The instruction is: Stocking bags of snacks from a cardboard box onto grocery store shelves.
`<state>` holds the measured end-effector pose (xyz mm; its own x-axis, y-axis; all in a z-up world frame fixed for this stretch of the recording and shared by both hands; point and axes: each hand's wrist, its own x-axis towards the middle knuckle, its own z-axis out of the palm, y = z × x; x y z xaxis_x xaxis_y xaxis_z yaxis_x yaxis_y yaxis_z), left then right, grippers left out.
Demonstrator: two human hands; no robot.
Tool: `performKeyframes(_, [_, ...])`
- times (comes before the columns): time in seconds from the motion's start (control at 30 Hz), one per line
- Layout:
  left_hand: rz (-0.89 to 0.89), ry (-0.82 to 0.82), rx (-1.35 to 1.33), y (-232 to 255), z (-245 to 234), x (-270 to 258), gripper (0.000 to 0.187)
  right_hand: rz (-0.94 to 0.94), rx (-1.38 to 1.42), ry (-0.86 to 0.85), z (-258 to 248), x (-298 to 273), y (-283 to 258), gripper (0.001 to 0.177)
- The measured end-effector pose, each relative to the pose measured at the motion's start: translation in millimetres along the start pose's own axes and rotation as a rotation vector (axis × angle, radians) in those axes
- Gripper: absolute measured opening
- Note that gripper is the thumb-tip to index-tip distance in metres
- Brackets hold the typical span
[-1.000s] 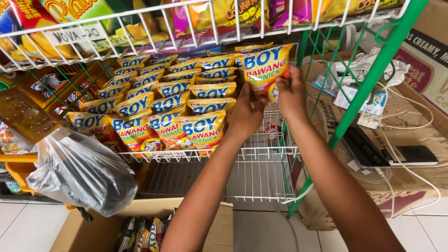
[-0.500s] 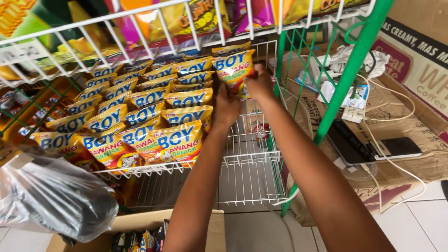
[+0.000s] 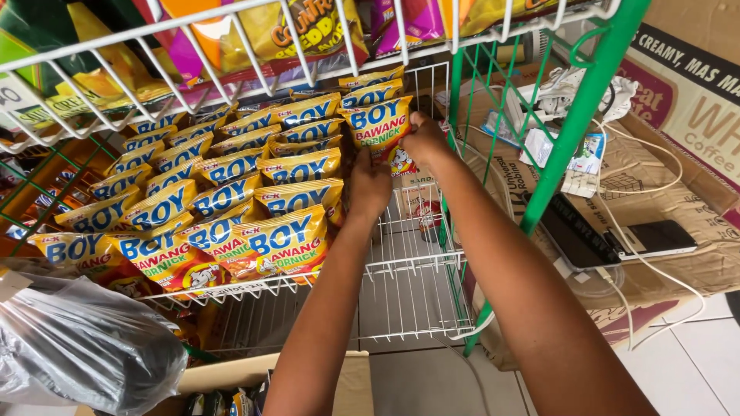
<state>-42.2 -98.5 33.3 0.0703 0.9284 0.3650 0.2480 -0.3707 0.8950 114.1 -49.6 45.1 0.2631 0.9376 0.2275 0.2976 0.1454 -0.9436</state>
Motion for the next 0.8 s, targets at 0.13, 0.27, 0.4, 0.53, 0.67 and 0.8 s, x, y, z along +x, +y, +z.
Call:
performKeyframes(0.13, [0.059, 0.035, 0.064, -17.7, 4.5, 8.4, 0.049, 0.214, 0.047, -0.044, -0.7, -21.6, -27.3, 0.039])
performKeyframes(0.27, [0.091, 0.057, 0.018, -17.5, 4.8, 4.3, 0.050, 0.224, 0.111, -0.028, 7.2, -0.4, 15.5, 0.044])
performKeyframes(0.4, [0.029, 0.010, 0.151, -7.9, -1.2, -2.4, 0.049, -0.093, -0.232, -0.013, 13.6, 10.7, 39.1, 0.039])
performKeyframes(0.53, [0.026, -0.062, 0.098, -39.0, 5.5, 7.0, 0.058, -0.189, -0.381, 0.016, 19.6, 15.8, 54.1, 0.039])
performKeyframes(0.67, [0.097, -0.074, 0.171, -45.9, 9.7, 12.9, 0.057, -0.089, -0.412, 0.015, 17.9, 10.2, 44.0, 0.035])
performKeyframes(0.8, [-0.015, -0.072, 0.167, -31.6, 0.9, 3.5, 0.062, 0.012, -0.287, -0.021, 10.6, -6.3, 22.9, 0.035])
